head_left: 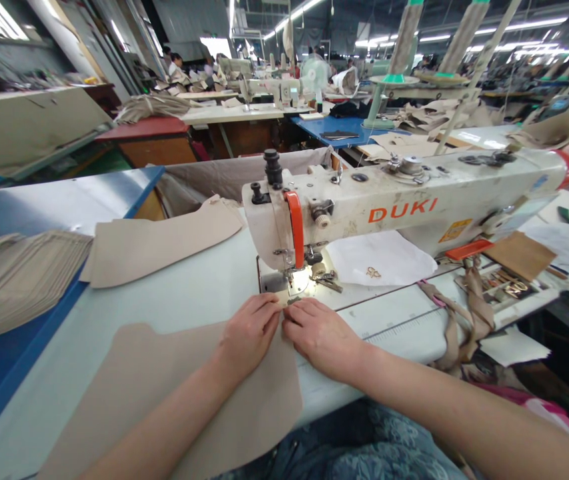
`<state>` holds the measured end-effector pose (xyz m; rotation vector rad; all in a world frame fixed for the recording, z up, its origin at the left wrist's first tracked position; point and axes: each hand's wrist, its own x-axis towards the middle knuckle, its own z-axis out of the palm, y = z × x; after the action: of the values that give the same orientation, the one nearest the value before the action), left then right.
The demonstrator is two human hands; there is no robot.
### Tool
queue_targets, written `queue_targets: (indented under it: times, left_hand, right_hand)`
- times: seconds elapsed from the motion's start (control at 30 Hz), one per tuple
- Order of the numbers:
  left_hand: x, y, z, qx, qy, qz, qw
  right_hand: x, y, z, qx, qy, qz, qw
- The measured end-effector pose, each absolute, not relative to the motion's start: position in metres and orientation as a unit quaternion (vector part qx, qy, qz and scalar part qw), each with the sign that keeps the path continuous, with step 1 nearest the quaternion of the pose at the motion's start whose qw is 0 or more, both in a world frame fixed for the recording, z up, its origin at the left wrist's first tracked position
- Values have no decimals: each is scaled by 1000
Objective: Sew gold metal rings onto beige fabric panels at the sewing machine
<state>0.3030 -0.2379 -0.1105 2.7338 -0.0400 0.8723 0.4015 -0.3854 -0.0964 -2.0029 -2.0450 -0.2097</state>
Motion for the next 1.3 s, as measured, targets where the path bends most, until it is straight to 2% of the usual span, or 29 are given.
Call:
queue_targets:
  times: [0.27, 0.67, 0.87, 1.3]
  left_hand:
    - [303, -238, -107, 961, -57, 258, 85]
    - [315, -239, -111, 957, -36, 280, 66]
    - [331, -232, -113, 966, -51, 249, 46]
    - [344, -224, -111, 951, -20, 290, 105]
  right_hand:
    - [402, -386, -99, -692, -705, -65, 140]
    - [421, -381, -104, -667, -725, -111, 134]
    - [437, -375, -103, -678, -716, -107, 127]
    - [449, -368, -104, -695, -694, -104, 154]
